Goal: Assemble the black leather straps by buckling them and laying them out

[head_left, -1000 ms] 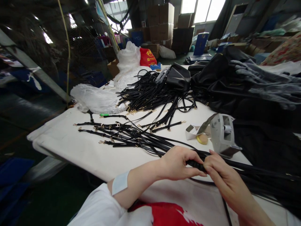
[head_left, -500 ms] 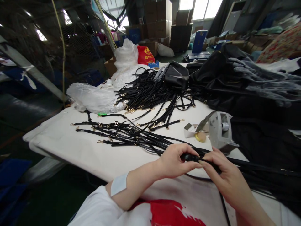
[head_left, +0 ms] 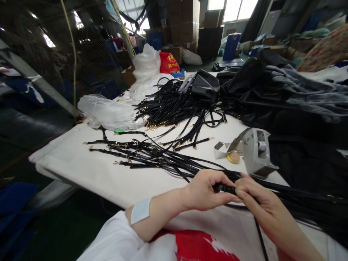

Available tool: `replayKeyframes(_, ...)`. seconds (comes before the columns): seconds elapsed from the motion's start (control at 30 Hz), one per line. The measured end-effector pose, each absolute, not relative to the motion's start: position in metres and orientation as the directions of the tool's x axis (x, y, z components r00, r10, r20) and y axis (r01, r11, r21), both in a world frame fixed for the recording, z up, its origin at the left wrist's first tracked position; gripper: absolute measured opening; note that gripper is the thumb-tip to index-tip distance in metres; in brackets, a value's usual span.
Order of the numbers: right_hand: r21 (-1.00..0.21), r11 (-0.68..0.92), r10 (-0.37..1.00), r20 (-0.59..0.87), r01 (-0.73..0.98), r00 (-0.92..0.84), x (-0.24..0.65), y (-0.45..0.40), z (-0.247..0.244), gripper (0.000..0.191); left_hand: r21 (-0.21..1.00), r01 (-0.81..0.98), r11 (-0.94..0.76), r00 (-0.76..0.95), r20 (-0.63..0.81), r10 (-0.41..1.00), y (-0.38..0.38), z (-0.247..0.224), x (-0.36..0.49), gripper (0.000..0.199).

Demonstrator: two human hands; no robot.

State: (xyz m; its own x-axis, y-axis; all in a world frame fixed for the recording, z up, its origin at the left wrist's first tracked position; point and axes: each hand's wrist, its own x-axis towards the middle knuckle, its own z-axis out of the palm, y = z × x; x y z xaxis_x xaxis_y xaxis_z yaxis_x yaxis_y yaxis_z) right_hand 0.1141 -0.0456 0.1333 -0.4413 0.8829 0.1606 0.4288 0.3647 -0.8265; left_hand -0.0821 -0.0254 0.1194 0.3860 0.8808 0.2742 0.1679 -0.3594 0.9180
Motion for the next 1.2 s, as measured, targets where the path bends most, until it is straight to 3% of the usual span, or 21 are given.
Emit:
replayKeyframes(0.23,-0.843,0.31,0.902,0.114,0.44,-0.416,0.114,-0.049,0.14,0.031,0.853,0.247,-0.459,0.367,0.356,0.859,-0.036,0.125,-0.082,0.041)
replayKeyframes(0.37,-0.836,0.35,0.894,0.164,0.422,-0.416,0.114,-0.051,0.14,0.028,0.833,0.24,-0.498,0.365,0.398,0.842,-0.038,0.131,-0.081,0.044)
replayKeyframes(0.5,-0.829,0.379,0.903,0.233,0.411,-0.362,0.114,-0.054,0.14,0.028,0.839,0.267,-0.474,0.39,0.356,0.849,-0.034,0.134,-0.079,0.038)
replayKeyframes(0.63,-0.847,0.332,0.917,0.187,0.416,-0.351,0.121,-0.057,0.138,0.025,0.86,0.241,-0.45,0.46,0.307,0.833,-0.033,0.136,-0.077,0.038)
replayKeyframes(0.77,-0.86,0.273,0.941,0.146,0.43,-0.305,0.129,-0.056,0.13,0.021,0.89,0.187,-0.416,0.366,0.33,0.87,-0.033,0.135,-0.075,0.035)
replayKeyframes(0.97,-0.859,0.285,0.958,0.245,0.425,-0.146,0.124,-0.052,0.125,0.017,0.914,0.16,-0.374,0.297,0.317,0.901,-0.033,0.132,-0.073,0.032)
replayKeyframes(1.2,-0.872,0.304,0.951,0.252,0.384,-0.181,0.121,-0.05,0.116,0.013,0.895,0.181,-0.407,0.294,0.346,0.891,-0.031,0.13,-0.073,0.039)
